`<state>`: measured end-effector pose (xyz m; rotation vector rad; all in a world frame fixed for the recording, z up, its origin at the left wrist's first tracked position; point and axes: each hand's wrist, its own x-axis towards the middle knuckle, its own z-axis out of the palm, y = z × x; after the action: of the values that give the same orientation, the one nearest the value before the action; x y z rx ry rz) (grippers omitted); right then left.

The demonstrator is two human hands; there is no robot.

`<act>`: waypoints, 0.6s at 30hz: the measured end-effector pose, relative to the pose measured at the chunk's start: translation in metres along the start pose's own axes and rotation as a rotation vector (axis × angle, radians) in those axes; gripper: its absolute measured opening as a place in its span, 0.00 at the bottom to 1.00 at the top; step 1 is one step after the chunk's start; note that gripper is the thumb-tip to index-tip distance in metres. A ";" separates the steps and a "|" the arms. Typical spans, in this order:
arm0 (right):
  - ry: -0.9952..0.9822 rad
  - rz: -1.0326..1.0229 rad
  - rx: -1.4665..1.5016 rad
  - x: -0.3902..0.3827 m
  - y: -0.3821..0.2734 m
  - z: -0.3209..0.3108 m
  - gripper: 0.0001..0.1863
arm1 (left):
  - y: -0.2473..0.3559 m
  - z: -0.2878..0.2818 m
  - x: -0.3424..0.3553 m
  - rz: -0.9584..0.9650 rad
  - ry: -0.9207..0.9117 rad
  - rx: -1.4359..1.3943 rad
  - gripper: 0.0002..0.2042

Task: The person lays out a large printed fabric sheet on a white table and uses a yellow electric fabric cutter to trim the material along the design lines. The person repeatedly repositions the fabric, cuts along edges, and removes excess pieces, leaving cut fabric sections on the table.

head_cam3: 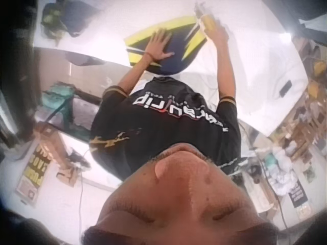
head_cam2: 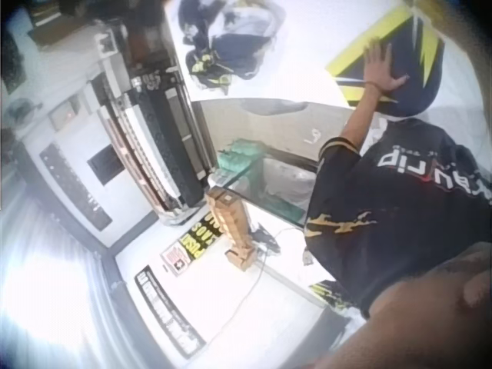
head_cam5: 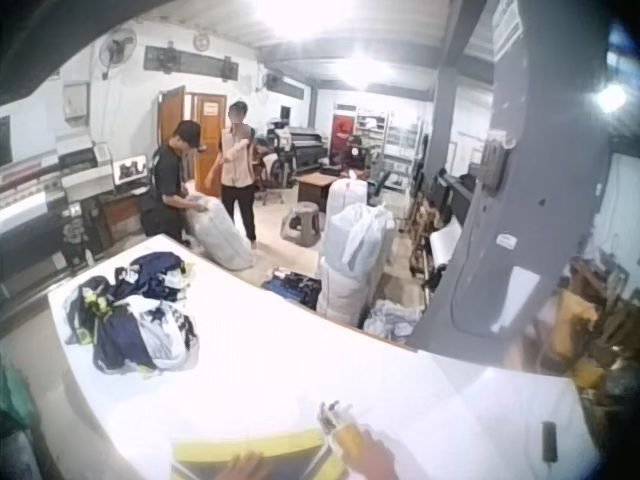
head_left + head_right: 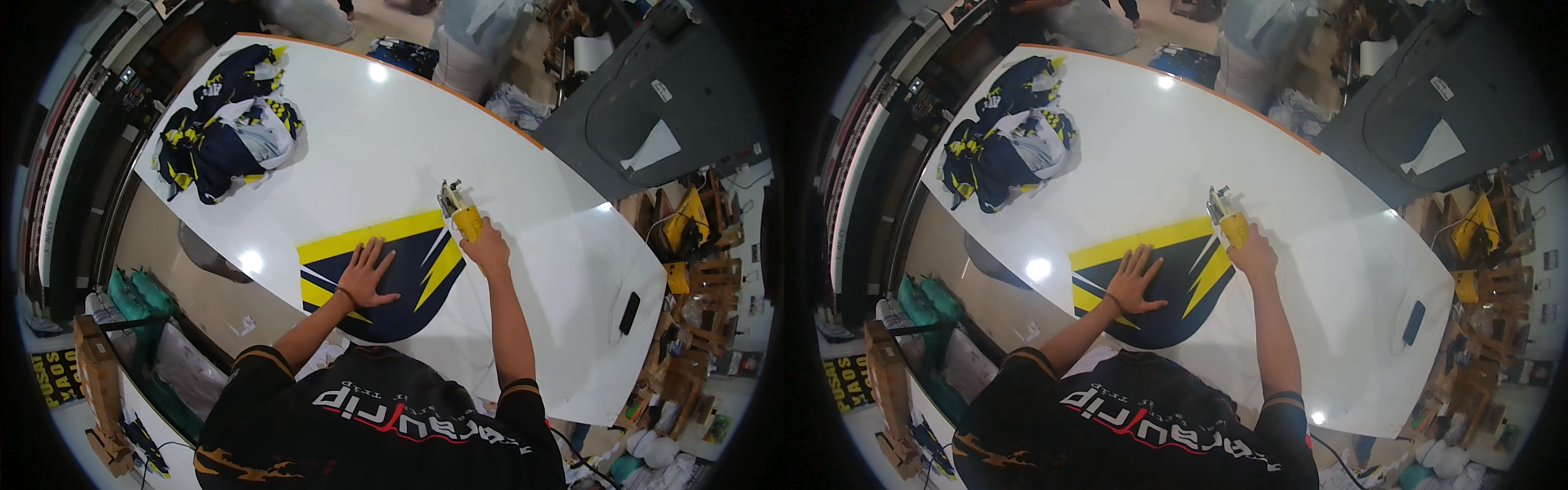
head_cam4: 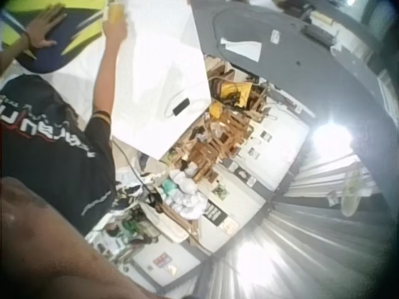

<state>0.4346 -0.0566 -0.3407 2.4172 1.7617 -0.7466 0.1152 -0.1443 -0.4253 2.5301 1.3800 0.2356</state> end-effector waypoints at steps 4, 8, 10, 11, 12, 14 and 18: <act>0.119 -0.062 0.238 0.015 0.007 0.007 0.37 | -0.002 0.001 -0.003 0.002 -0.024 0.020 0.51; 0.077 -0.099 0.779 -0.006 0.041 0.017 0.26 | -0.006 0.000 -0.009 -0.092 0.051 -0.008 0.50; 0.022 -0.048 1.056 -0.029 0.069 0.019 0.22 | -0.010 -0.002 -0.014 -0.200 0.132 -0.049 0.49; 0.049 -0.047 1.114 -0.041 0.084 0.021 0.21 | -0.012 -0.003 -0.019 -0.264 0.195 -0.080 0.48; 0.044 0.012 1.147 -0.052 0.101 0.019 0.20 | -0.014 -0.004 -0.023 -0.336 0.240 -0.099 0.47; 0.103 0.094 1.194 -0.072 0.133 0.018 0.18 | -0.023 -0.006 -0.030 -0.408 0.262 -0.044 0.40; 0.204 0.292 1.300 -0.109 0.202 0.019 0.16 | -0.060 -0.011 -0.026 -0.463 0.260 -0.124 0.23</act>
<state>0.5870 -0.2291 -0.3590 3.4092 0.9207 -2.1235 0.0500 -0.1331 -0.4326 2.0618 1.9328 0.5512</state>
